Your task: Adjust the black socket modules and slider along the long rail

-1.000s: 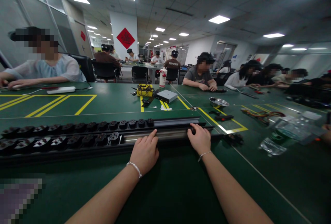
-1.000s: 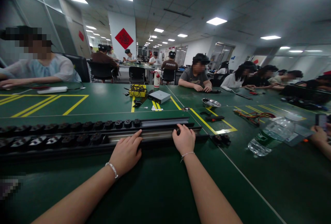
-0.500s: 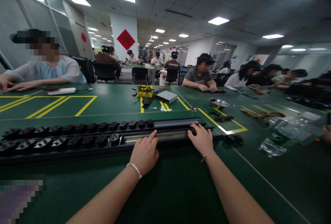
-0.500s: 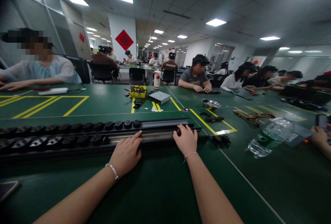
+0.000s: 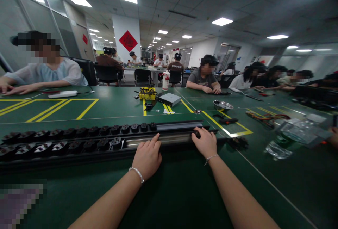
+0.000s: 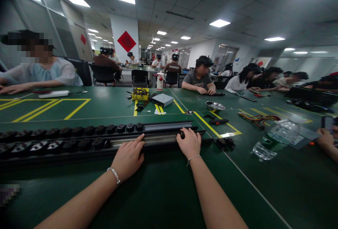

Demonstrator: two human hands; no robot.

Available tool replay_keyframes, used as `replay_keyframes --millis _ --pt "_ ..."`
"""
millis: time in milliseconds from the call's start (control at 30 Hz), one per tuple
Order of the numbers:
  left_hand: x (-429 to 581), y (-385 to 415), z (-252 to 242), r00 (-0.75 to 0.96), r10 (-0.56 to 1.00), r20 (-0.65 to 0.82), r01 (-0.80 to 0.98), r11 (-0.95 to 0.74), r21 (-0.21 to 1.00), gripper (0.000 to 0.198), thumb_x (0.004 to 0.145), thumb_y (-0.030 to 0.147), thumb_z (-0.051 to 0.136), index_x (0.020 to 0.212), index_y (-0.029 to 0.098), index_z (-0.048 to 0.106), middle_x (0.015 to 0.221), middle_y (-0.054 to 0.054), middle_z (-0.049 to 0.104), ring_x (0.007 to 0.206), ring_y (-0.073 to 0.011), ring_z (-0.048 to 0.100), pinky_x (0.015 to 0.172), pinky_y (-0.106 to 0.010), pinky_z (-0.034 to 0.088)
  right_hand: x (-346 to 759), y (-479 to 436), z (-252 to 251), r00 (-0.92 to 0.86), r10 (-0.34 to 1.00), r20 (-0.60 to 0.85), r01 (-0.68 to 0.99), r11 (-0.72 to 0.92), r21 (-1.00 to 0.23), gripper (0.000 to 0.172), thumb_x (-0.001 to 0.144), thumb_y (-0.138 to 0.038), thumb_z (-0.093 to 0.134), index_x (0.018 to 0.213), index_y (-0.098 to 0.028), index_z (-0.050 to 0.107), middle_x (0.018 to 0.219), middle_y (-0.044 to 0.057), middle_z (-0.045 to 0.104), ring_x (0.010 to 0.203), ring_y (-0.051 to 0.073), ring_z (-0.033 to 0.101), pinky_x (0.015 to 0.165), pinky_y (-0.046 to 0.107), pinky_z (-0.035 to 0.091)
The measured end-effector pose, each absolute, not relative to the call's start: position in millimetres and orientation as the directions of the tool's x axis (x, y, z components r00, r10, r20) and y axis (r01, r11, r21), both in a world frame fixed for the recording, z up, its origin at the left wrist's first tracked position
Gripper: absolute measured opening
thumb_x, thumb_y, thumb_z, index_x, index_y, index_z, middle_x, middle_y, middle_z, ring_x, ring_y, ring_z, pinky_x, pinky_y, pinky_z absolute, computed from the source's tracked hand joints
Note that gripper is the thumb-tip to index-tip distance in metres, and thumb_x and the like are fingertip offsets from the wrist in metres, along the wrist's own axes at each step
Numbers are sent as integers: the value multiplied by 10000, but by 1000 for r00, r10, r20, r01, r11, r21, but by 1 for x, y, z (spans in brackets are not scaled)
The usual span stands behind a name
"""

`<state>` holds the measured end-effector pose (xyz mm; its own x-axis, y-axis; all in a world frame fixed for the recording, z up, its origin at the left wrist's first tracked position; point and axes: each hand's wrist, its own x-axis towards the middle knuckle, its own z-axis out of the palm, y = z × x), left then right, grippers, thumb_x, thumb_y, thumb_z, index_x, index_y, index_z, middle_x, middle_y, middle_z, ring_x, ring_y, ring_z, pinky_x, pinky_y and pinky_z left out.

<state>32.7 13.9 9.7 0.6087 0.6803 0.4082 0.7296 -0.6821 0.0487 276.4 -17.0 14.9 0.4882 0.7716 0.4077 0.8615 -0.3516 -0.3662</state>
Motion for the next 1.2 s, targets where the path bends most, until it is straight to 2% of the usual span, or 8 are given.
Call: replay_keyframes --millis 367,633,867,1200 --pt "32 13 11 610 679 409 725 -686 56 304 743 192 480 1042 210 529 1367 -43 384 974 -205 536 819 -363 387 278 -15 13 483 770 418 863 -338 -375 310 755 -353 434 983 -228 603 1126 38 596 1147 215 441 1000 445 177" --pt "32 14 9 613 673 414 724 -689 47 293 752 199 474 1041 205 522 1367 -46 383 976 -204 534 827 -362 380 280 -16 14 469 769 434 876 -342 -340 321 747 -333 456 995 -207 618 1091 48 613 1121 215 473 961 367 278" --pt "32 13 11 611 679 407 727 -685 52 297 750 197 474 1042 206 526 1363 -46 389 977 -207 530 824 -362 381 281 -15 14 463 763 452 880 -336 -334 320 749 -319 454 999 -210 620 1059 47 625 1107 209 485 952 353 296" --pt "32 13 11 612 675 413 724 -688 51 289 751 196 475 1034 208 531 1360 -49 393 969 -201 535 819 -360 381 281 -18 13 453 769 451 888 -346 -303 397 777 -354 430 1124 -200 546 1120 74 587 1114 221 467 935 369 293"
